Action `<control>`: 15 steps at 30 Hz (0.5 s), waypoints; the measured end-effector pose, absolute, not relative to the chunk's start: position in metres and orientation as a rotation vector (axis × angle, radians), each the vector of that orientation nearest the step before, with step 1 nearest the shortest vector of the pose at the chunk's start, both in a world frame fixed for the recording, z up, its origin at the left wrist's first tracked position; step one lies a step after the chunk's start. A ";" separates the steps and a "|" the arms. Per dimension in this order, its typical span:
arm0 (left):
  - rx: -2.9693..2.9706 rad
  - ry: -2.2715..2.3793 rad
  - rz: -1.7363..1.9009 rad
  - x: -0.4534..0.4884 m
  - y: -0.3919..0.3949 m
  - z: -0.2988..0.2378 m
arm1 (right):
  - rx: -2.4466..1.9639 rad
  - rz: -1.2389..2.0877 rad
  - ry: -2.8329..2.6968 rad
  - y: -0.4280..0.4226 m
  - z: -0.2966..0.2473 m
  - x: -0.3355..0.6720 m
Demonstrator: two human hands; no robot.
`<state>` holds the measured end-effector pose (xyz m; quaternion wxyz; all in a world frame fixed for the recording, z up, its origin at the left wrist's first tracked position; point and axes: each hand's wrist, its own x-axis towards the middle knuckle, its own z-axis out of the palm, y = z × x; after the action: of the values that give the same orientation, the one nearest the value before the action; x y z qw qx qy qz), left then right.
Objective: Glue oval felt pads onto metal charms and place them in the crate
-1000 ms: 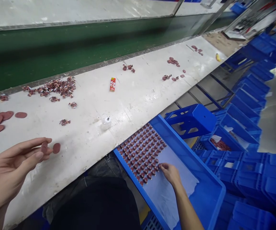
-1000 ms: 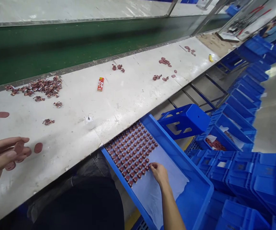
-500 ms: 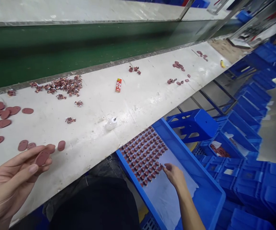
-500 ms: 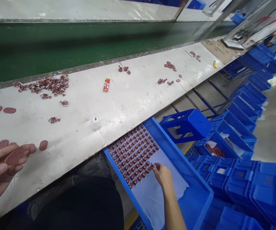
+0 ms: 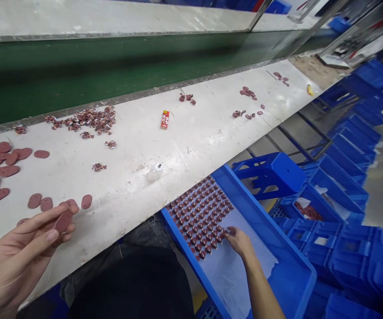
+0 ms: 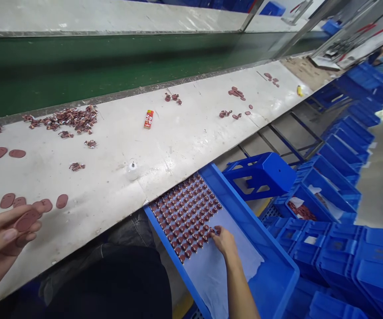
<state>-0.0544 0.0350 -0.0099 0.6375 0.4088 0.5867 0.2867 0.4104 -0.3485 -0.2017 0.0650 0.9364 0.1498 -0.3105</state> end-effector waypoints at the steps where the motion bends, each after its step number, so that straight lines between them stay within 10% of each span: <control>1: 0.921 1.329 0.668 -0.054 0.034 -0.009 | 2.823 -0.954 0.459 -0.348 -0.205 0.410; 15: 0.980 1.288 0.697 -0.043 0.028 -0.007 | 2.886 -1.057 0.241 -0.374 -0.216 0.416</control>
<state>-0.0431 0.0279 -0.0073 0.6365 0.4290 0.5637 0.3050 0.4164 -0.3736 -0.2155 0.0294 0.9358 0.0781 -0.3426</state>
